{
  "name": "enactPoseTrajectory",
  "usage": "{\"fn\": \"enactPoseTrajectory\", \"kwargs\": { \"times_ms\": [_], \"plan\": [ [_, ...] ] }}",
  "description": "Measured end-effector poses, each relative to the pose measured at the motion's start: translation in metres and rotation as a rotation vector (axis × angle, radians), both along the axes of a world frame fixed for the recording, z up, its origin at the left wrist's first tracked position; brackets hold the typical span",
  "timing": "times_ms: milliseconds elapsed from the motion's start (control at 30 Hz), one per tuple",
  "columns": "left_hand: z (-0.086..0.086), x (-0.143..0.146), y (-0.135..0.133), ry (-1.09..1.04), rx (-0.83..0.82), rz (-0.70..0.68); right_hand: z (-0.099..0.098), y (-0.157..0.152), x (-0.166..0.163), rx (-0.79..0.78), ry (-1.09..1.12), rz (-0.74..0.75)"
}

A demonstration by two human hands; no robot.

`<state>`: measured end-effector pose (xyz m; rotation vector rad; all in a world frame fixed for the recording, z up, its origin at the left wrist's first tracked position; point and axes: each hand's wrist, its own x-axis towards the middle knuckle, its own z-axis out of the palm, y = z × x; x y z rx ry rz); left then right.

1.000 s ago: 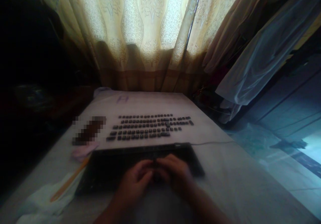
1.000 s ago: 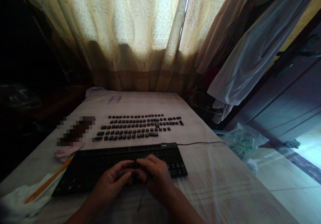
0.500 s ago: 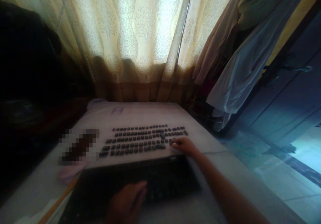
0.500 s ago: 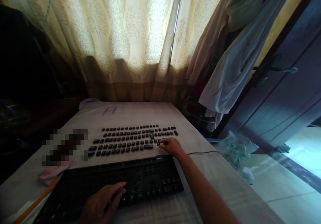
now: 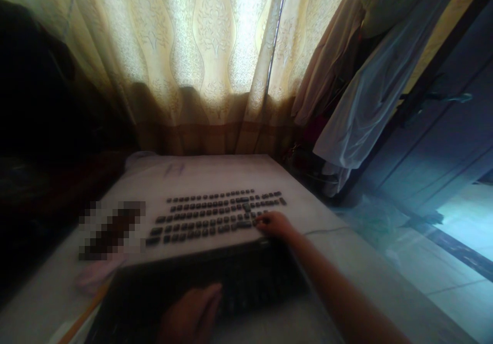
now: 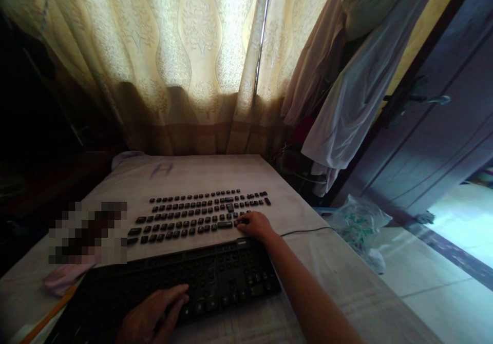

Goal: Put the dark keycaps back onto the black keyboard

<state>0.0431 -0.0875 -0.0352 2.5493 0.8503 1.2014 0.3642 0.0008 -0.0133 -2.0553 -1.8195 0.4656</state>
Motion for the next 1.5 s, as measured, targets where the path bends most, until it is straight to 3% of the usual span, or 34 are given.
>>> {"fn": "enactPoseTrajectory", "kwargs": {
  "times_ms": [233, 433, 600, 700, 800, 1000, 1300, 1500],
  "plan": [
    [0.004, -0.002, -0.003, 0.005, -0.011, 0.029, 0.008, -0.009, 0.01, 0.065, 0.17, -0.044],
    [0.01, 0.001, -0.004, 0.028, 0.072, 0.04, 0.017, -0.058, 0.021, 0.067, 0.462, -0.061],
    [0.005, 0.005, -0.001, 0.278, 0.218, 0.055, 0.015, -0.097, 0.018, 0.08, 0.98, -0.041],
    [0.0, 0.006, 0.001, 0.439, 0.225, 0.025, 0.011, -0.106, 0.013, 0.103, 1.117, -0.127],
    [-0.004, 0.006, 0.001, 0.483, 0.232, 0.025, 0.009, -0.109, 0.009, 0.076, 1.034, -0.162],
    [-0.007, 0.004, 0.003, 0.484, 0.258, 0.012, 0.015, -0.111, 0.001, 0.023, 0.671, -0.055],
    [-0.001, 0.006, 0.0, 0.421, 0.269, 0.022, 0.014, -0.113, 0.0, -0.127, 0.857, 0.112],
    [0.008, 0.011, -0.011, 0.353, 0.22, 0.052, 0.011, -0.111, -0.003, -0.043, 0.843, -0.064]
  ]
}}
